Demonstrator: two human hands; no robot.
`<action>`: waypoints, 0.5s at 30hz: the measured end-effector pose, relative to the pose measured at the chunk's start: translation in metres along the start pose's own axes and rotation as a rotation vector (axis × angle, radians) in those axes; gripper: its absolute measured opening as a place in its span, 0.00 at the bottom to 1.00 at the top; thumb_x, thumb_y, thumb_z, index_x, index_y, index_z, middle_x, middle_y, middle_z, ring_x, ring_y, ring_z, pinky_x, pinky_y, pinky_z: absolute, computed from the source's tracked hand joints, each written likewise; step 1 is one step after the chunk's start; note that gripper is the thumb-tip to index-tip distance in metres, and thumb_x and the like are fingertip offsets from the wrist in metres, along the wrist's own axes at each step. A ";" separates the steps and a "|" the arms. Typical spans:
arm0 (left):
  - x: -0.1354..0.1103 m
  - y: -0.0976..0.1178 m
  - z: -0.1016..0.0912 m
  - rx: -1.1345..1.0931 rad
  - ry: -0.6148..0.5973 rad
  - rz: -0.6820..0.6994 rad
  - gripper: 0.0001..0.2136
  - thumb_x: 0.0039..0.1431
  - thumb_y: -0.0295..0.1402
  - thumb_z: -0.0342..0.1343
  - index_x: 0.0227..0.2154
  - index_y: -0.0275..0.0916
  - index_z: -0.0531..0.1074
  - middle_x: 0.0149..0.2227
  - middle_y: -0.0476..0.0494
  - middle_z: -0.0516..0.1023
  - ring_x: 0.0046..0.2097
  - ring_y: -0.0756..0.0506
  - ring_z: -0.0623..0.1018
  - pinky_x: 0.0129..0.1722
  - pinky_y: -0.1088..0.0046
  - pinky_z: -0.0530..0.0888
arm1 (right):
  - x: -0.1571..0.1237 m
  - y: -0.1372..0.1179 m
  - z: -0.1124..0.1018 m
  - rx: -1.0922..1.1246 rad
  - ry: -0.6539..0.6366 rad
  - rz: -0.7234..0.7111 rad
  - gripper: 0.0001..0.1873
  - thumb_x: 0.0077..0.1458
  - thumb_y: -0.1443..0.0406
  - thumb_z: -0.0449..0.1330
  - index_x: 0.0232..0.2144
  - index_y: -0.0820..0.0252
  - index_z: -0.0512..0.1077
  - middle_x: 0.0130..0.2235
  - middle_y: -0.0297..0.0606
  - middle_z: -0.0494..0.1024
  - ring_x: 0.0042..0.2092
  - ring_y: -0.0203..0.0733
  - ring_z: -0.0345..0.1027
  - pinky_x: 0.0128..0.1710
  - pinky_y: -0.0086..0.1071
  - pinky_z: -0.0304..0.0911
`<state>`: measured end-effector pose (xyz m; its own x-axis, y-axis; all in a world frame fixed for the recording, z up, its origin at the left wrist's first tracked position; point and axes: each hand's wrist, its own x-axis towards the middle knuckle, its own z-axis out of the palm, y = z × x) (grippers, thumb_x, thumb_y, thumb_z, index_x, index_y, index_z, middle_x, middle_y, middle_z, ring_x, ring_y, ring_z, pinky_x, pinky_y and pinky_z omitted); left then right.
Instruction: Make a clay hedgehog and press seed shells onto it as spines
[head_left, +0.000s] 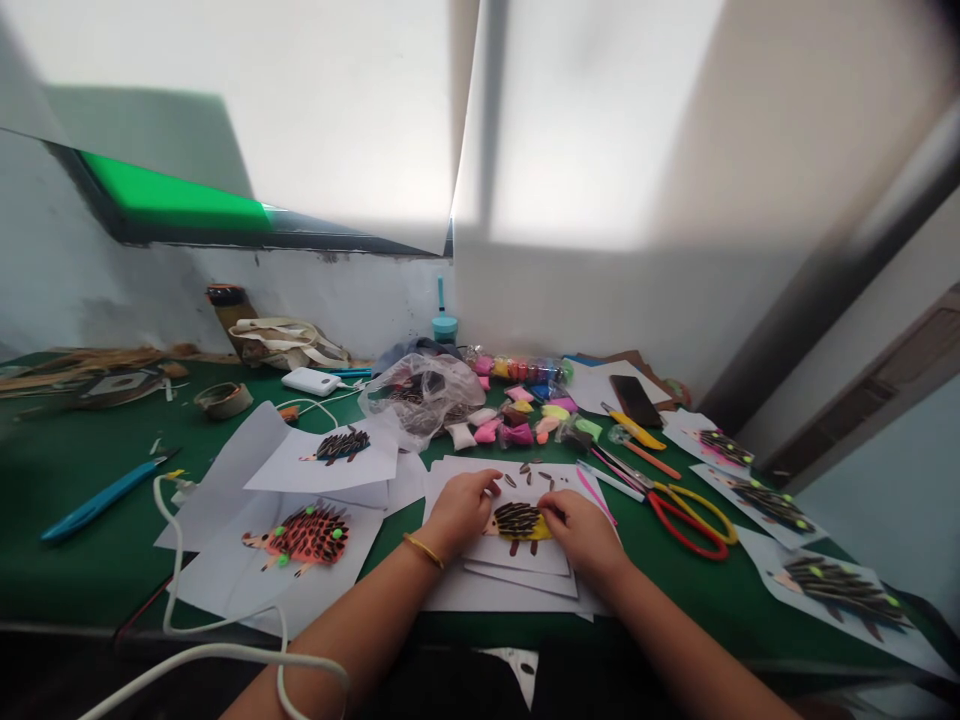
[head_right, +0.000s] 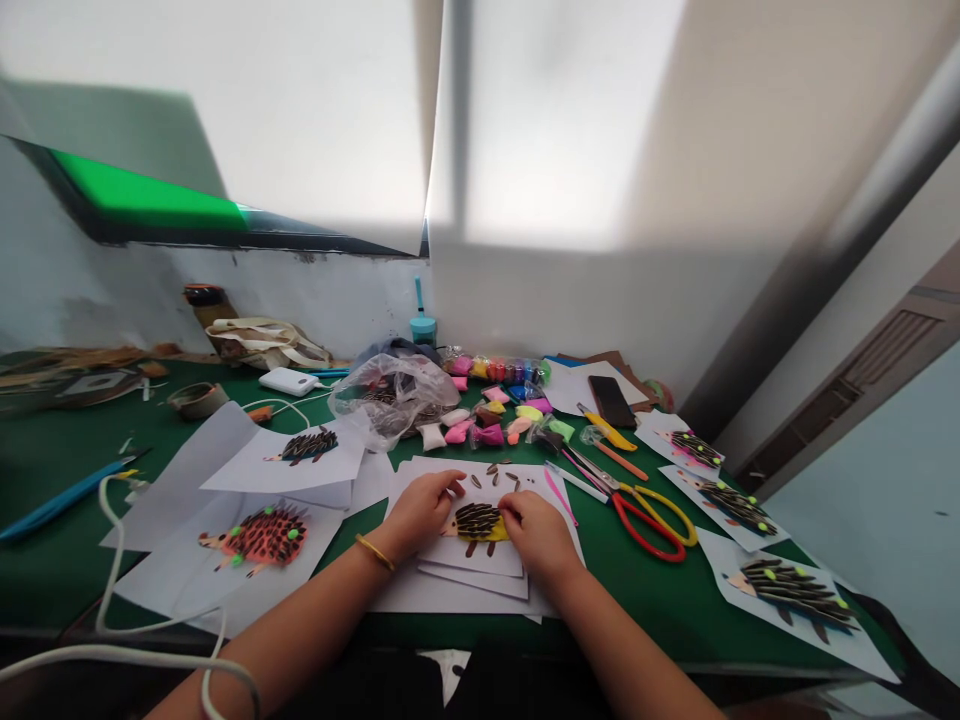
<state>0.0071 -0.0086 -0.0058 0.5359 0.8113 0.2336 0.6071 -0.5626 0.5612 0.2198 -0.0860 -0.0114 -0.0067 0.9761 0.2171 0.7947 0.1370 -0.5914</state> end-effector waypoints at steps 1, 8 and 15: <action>0.000 0.000 0.000 -0.002 -0.005 0.001 0.23 0.53 0.20 0.47 0.50 0.42 0.72 0.42 0.49 0.81 0.44 0.45 0.77 0.50 0.69 0.69 | 0.001 0.000 0.000 -0.012 -0.009 -0.005 0.12 0.58 0.65 0.51 0.36 0.55 0.76 0.38 0.38 0.78 0.42 0.43 0.70 0.43 0.34 0.62; 0.001 0.000 0.000 -0.020 -0.005 0.011 0.24 0.52 0.20 0.47 0.51 0.42 0.72 0.42 0.49 0.81 0.44 0.45 0.77 0.50 0.69 0.69 | 0.004 0.002 0.002 -0.095 -0.047 -0.023 0.12 0.58 0.67 0.52 0.36 0.55 0.76 0.38 0.37 0.77 0.42 0.42 0.70 0.43 0.33 0.61; 0.001 -0.001 0.001 -0.017 0.008 0.009 0.23 0.53 0.21 0.47 0.50 0.42 0.72 0.41 0.49 0.81 0.44 0.45 0.77 0.50 0.68 0.69 | 0.003 0.003 0.004 -0.094 -0.050 -0.036 0.12 0.58 0.67 0.52 0.37 0.56 0.76 0.39 0.39 0.77 0.43 0.43 0.69 0.44 0.33 0.61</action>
<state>0.0075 -0.0080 -0.0066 0.5367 0.8075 0.2448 0.5921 -0.5671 0.5725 0.2197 -0.0819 -0.0156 -0.0645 0.9784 0.1963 0.8468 0.1577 -0.5080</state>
